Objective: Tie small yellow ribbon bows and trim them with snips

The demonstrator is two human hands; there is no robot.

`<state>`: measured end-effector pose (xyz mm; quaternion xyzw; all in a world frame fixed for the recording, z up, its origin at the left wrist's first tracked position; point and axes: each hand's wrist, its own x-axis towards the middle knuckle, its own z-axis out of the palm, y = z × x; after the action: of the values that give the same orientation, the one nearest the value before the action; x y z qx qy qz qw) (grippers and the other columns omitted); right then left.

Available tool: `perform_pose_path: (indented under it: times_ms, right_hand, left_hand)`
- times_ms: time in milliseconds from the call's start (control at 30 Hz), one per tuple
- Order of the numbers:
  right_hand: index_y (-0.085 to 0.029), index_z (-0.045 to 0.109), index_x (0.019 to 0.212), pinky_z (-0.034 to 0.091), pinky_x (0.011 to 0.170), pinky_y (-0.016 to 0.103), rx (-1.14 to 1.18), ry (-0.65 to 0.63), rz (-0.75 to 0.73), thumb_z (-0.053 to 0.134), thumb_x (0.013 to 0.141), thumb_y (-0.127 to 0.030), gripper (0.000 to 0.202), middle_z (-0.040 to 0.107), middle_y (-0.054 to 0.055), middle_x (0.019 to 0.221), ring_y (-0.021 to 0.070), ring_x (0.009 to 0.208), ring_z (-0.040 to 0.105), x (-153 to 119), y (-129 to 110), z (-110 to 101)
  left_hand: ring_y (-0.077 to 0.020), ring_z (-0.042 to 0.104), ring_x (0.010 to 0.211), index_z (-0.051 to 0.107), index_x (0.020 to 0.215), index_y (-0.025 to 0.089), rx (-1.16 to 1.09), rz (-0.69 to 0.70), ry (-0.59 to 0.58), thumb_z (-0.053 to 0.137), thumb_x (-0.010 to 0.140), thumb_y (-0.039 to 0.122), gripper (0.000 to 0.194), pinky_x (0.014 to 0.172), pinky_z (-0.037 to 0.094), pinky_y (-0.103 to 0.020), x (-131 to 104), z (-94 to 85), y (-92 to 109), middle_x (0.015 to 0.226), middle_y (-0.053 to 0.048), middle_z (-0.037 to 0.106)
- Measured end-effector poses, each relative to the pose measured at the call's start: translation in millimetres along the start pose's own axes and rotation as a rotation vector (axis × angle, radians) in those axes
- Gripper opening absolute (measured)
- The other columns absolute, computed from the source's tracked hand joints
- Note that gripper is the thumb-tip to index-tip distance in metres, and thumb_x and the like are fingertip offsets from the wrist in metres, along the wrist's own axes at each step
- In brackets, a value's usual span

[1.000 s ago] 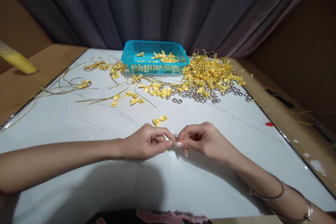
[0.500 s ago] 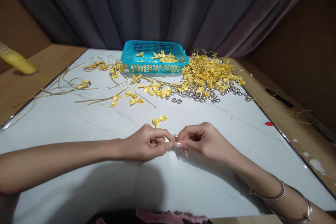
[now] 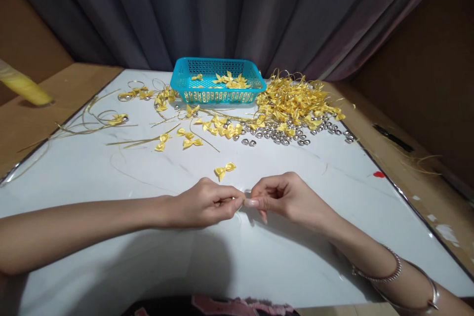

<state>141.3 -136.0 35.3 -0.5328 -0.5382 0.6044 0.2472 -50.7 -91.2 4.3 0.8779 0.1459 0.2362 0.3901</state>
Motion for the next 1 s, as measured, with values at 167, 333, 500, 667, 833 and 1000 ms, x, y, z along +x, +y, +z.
perform_pose_path:
  times_ms: [167, 333, 500, 667, 833, 1000]
  right_hand:
    - [-0.013, 0.062, 0.064, 0.028, 0.044, 0.021, 0.010, -0.018, -0.011, 0.072, 0.068, -0.041, 0.030, 0.055, -0.002, 0.046, 0.0061, 0.042, 0.041, 0, 2, -1]
    - [-0.013, 0.062, 0.065, 0.027, 0.044, 0.021, 0.007, -0.025, -0.020, 0.071, 0.069, -0.043, 0.031, 0.054, -0.003, 0.046, 0.0058, 0.042, 0.039, 0, 2, -2]
    - [-0.013, 0.061, 0.063, 0.025, 0.042, 0.021, 0.015, -0.039, -0.016, 0.071, 0.068, -0.044, 0.033, 0.052, -0.003, 0.045, 0.0051, 0.041, 0.036, 0, 1, -2]
    - [-0.013, 0.060, 0.060, 0.023, 0.042, 0.022, 0.039, -0.047, -0.006, 0.073, 0.067, -0.042, 0.032, 0.051, -0.004, 0.045, 0.0044, 0.041, 0.035, 0, -1, -1]
    - [-0.014, 0.060, 0.060, 0.023, 0.042, 0.022, 0.067, -0.057, 0.003, 0.074, 0.065, -0.042, 0.032, 0.051, -0.004, 0.044, 0.0045, 0.040, 0.035, 1, -1, -1]
    - [-0.013, 0.061, 0.062, 0.022, 0.042, 0.022, 0.079, -0.052, -0.003, 0.075, 0.064, -0.042, 0.033, 0.052, -0.004, 0.044, 0.0044, 0.040, 0.034, 2, 2, -3]
  left_hand:
    - [-0.0045, 0.023, 0.039, 0.060, 0.073, 0.013, 0.021, 0.018, -0.006, 0.041, 0.083, 0.010, 0.022, 0.036, 0.023, -0.016, 0, -1.0, 0, 0.046, 0.009, 0.029]
    - [-0.0043, 0.024, 0.039, 0.060, 0.071, 0.012, 0.017, 0.017, 0.005, 0.042, 0.083, 0.010, 0.022, 0.037, 0.024, -0.015, 0, -0.9, -1, 0.047, 0.009, 0.028]
    - [-0.0044, 0.027, 0.039, 0.062, 0.074, 0.012, 0.020, 0.007, 0.012, 0.041, 0.085, 0.012, 0.024, 0.037, 0.026, -0.015, 0, -1.5, -1, 0.045, 0.009, 0.032]
    - [-0.0042, 0.028, 0.038, 0.064, 0.082, 0.011, 0.029, 0.000, 0.013, 0.040, 0.086, 0.014, 0.024, 0.036, 0.026, -0.015, 1, -4.7, -1, 0.043, 0.008, 0.038]
    - [-0.0048, 0.029, 0.037, 0.063, 0.088, 0.012, 0.010, -0.043, -0.006, 0.041, 0.086, 0.018, 0.023, 0.037, 0.027, -0.016, 4, -11.2, 1, 0.043, 0.008, 0.041]
    - [-0.0150, 0.053, 0.076, 0.060, 0.091, 0.013, 0.162, -0.024, 0.025, 0.048, 0.082, 0.024, 0.018, 0.072, 0.041, -0.029, 10, -19.2, 6, 0.081, -0.005, 0.064]
